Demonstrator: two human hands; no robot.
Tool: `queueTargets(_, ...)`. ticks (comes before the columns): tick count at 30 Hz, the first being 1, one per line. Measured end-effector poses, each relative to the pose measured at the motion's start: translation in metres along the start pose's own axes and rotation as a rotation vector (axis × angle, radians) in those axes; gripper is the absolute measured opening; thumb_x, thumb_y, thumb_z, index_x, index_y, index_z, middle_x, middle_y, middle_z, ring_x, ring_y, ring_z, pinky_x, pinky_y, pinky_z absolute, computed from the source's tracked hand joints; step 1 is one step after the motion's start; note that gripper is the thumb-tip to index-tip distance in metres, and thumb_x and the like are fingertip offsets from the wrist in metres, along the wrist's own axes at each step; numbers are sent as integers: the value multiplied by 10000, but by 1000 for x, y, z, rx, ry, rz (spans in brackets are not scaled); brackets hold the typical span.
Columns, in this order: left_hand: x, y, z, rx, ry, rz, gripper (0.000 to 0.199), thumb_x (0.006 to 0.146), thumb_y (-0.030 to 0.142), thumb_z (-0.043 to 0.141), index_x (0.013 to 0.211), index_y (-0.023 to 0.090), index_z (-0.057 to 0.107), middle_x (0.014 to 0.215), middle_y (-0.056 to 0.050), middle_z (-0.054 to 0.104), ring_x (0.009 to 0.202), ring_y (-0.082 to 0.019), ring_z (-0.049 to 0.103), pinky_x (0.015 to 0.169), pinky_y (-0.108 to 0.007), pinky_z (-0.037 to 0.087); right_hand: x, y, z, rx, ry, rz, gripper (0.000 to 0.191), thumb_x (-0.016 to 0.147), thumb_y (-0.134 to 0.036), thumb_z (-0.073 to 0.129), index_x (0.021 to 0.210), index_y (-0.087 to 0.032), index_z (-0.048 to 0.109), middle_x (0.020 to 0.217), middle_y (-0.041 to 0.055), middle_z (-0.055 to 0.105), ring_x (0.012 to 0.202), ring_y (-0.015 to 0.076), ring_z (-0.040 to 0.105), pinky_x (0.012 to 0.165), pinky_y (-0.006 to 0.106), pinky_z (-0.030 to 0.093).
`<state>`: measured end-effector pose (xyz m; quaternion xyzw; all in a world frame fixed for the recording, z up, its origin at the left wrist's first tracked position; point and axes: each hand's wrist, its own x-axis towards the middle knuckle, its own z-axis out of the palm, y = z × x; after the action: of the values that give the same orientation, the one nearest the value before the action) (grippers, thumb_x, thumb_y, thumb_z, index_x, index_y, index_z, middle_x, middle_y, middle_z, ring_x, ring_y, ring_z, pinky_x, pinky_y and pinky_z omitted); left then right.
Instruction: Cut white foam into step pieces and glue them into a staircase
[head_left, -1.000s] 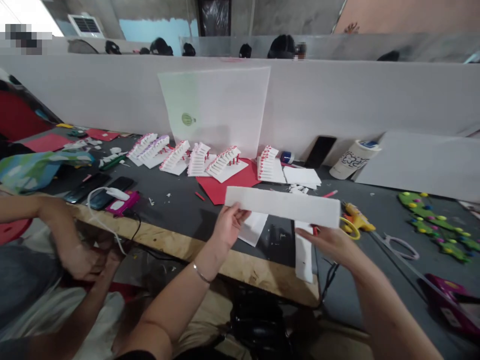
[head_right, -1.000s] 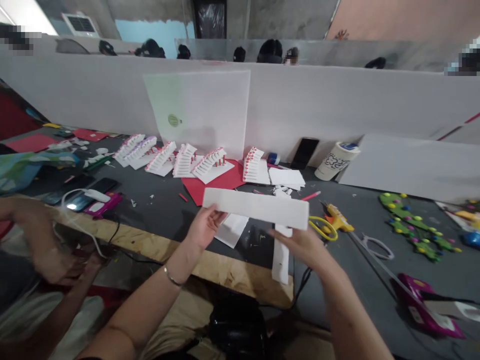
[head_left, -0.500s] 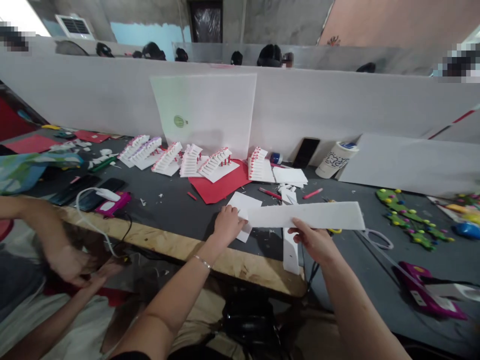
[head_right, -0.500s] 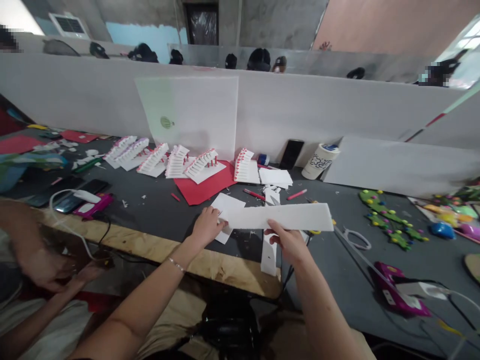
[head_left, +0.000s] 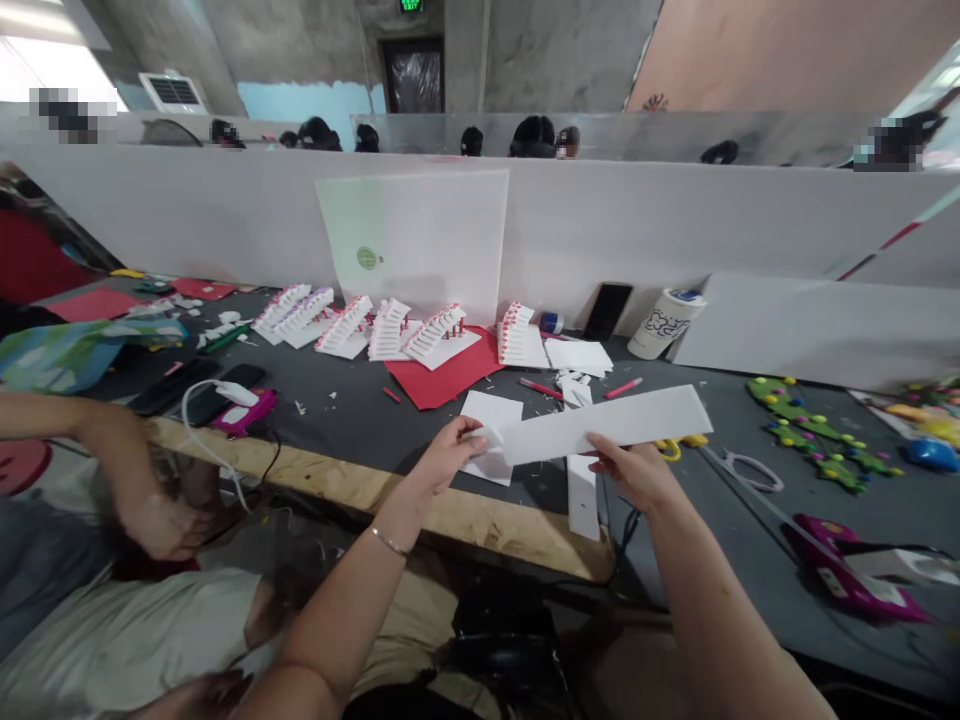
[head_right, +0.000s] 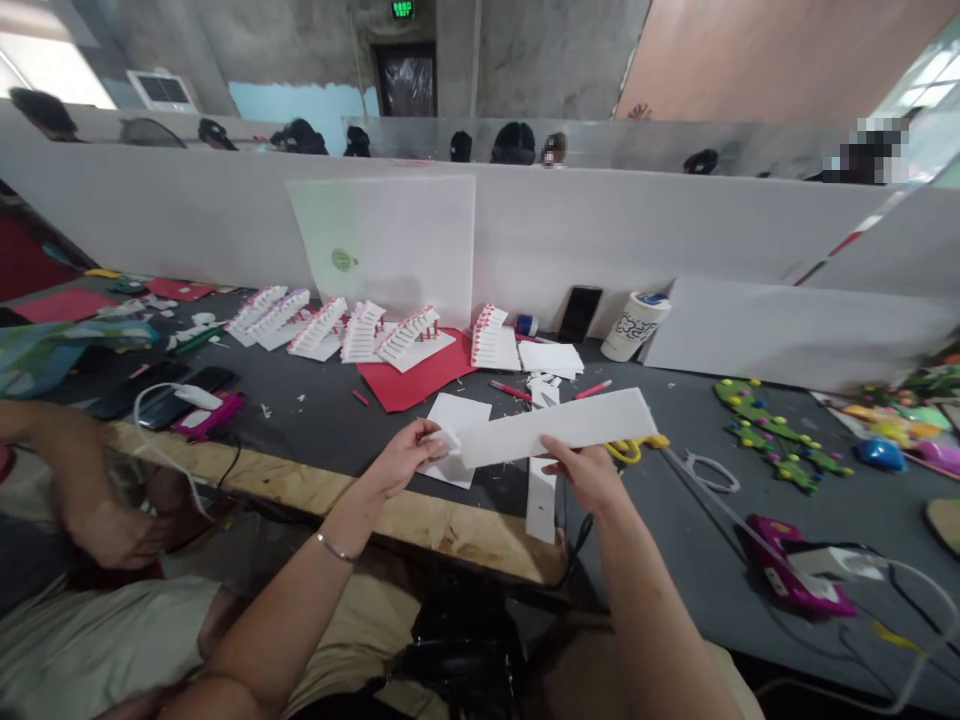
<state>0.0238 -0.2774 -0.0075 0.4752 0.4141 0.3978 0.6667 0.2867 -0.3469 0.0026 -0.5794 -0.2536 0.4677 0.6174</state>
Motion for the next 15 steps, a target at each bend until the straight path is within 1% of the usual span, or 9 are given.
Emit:
queueTargets(3,-11,5,6,-34,-93,8,361,605,253,855,882,157,643,877,-19,654,805,-120,614,754,-243,512,-5,6,7,-12,-81,15,327,518,-264,904,781,-180,730,781,52,771,617,186,701,426,225,558)
queueTargets(6,-19,5,12,-15,-154,9,319,625,268,833,845,167,625,816,4,629,736,-109,569,671,-215,472,-9,11,11,11,-127,15,327,549,-318,903,794,-179,735,775,46,769,613,180,693,439,231,559)
queueTargets(8,-22,3,17,7,-133,44,274,656,276,804,824,171,614,778,17,608,701,-102,536,642,-203,436,-13,14,16,62,-142,6,357,564,-368,903,828,-192,740,800,33,772,627,170,691,471,236,571)
queueTargets(10,-24,1,23,29,-98,85,247,682,285,775,838,175,619,783,18,609,690,-106,527,639,-209,424,-19,18,25,101,-163,-2,407,560,-403,906,876,-207,742,870,30,779,685,180,704,526,259,594)
queueTargets(13,-26,1,32,109,-125,134,219,737,289,721,913,179,652,805,3,631,687,-127,548,645,-233,441,-32,25,43,83,-223,25,472,544,-380,916,939,-191,741,949,58,778,773,226,719,571,310,608)
queueTargets(15,-27,3,37,203,-135,211,197,783,272,677,961,186,673,853,-19,653,740,-155,588,673,-254,471,-39,28,53,104,-188,35,472,558,-368,907,956,-178,740,955,67,776,786,234,718,567,314,601)
